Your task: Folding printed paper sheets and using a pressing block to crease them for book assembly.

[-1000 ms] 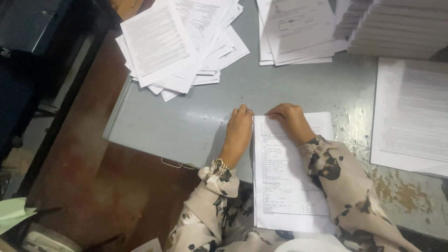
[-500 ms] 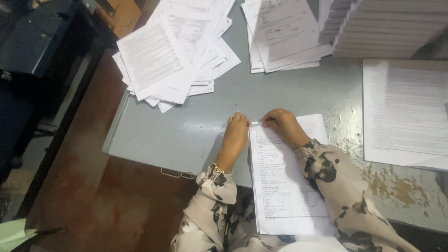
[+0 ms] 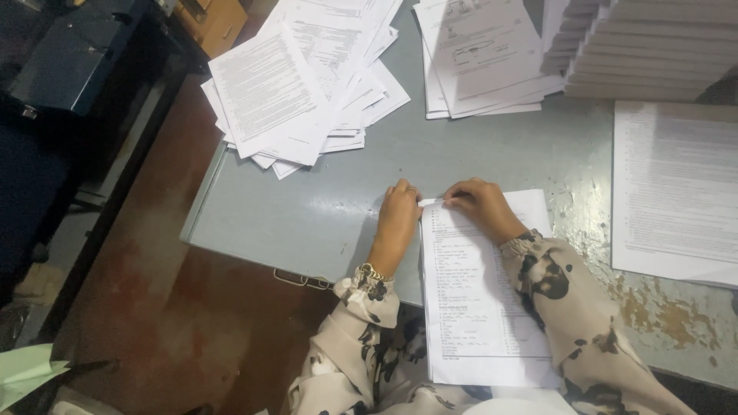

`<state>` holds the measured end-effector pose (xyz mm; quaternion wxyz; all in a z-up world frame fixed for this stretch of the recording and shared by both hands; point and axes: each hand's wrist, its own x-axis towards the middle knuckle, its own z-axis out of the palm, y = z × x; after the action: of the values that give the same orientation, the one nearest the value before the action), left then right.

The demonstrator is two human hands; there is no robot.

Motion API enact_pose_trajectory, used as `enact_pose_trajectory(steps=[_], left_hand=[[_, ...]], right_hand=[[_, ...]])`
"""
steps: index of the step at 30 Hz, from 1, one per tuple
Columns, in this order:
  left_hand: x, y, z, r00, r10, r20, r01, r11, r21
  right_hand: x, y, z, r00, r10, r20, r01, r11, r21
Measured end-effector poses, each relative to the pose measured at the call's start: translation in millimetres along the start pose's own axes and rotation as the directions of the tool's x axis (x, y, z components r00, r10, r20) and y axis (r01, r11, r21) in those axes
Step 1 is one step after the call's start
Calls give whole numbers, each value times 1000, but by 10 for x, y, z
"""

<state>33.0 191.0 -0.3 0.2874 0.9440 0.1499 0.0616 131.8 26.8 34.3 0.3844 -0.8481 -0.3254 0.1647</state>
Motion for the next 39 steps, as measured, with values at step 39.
enact_pose_trajectory(steps=[39], left_hand=[[-1272,1670,-1226,967,31,-251,-233,498,-835]], right_hand=[[-1339,-1273,-934,756,-352,-552,417,909,-9]])
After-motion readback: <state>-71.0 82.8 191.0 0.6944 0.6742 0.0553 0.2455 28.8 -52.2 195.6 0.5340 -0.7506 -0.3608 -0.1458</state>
